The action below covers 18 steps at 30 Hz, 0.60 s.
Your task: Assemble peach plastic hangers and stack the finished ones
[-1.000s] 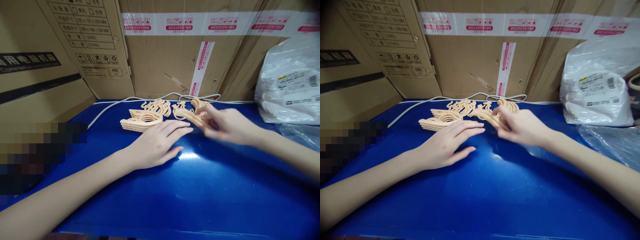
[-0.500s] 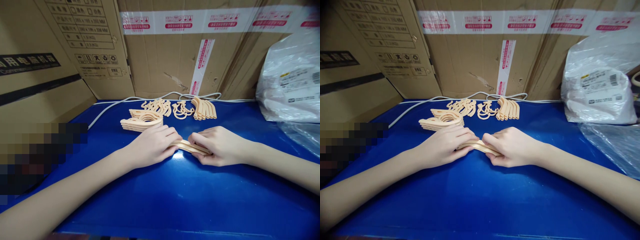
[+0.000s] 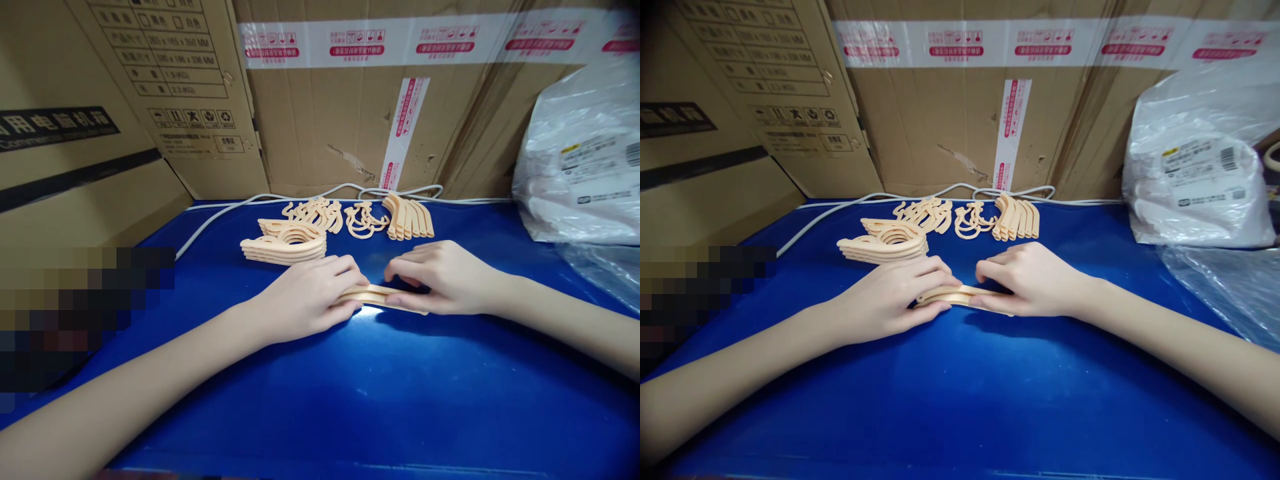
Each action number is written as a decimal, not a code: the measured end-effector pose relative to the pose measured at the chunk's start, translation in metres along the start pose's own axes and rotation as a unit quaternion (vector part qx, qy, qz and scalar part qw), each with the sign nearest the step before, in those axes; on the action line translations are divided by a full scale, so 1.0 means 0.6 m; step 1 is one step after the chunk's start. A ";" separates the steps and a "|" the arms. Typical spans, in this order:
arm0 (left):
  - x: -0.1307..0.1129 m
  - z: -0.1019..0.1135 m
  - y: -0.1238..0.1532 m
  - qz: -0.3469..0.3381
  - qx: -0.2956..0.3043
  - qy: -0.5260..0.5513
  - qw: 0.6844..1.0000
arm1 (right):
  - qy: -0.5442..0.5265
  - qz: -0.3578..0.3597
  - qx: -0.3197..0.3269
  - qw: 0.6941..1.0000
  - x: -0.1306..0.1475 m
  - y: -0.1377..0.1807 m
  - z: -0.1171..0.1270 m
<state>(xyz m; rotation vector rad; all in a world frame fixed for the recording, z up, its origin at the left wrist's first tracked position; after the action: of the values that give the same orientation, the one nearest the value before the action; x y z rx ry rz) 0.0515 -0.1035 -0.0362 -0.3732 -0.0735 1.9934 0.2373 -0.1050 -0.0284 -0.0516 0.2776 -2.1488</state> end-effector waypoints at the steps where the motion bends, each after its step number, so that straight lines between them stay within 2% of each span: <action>1: -0.001 0.000 0.000 0.002 0.002 0.010 1.000 | 0.017 -0.011 -0.013 1.000 -0.005 -0.001 0.005; 6: -0.007 0.001 0.001 0.006 0.002 0.047 0.999 | 0.109 -0.101 -0.059 0.987 -0.059 -0.023 0.034; 10: -0.011 0.002 0.002 0.003 0.009 0.050 0.999 | 0.206 -0.139 -0.010 0.969 -0.118 -0.059 0.025; 14: -0.015 0.004 0.002 0.008 0.006 0.043 0.999 | 0.187 -0.187 0.055 0.963 -0.161 -0.092 -0.005; 18: -0.019 0.019 0.000 0.029 -0.046 0.035 0.998 | 0.129 -0.227 0.065 0.963 -0.181 -0.110 -0.015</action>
<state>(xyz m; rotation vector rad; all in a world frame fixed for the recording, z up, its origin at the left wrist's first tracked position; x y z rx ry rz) 0.0527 -0.1122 -0.0229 -0.5098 -0.1115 2.0357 0.2433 0.0218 -0.0152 0.2666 0.2958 -2.6285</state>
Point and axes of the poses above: each hand's wrist, its own y-axis away from the middle knuckle, its own z-axis out of the back of the hand, x = y × z, the point moved 4 cm from there along -y, towards the middle knuckle, and after that the axes turned 2 degrees about y, right-handed, at the moved point
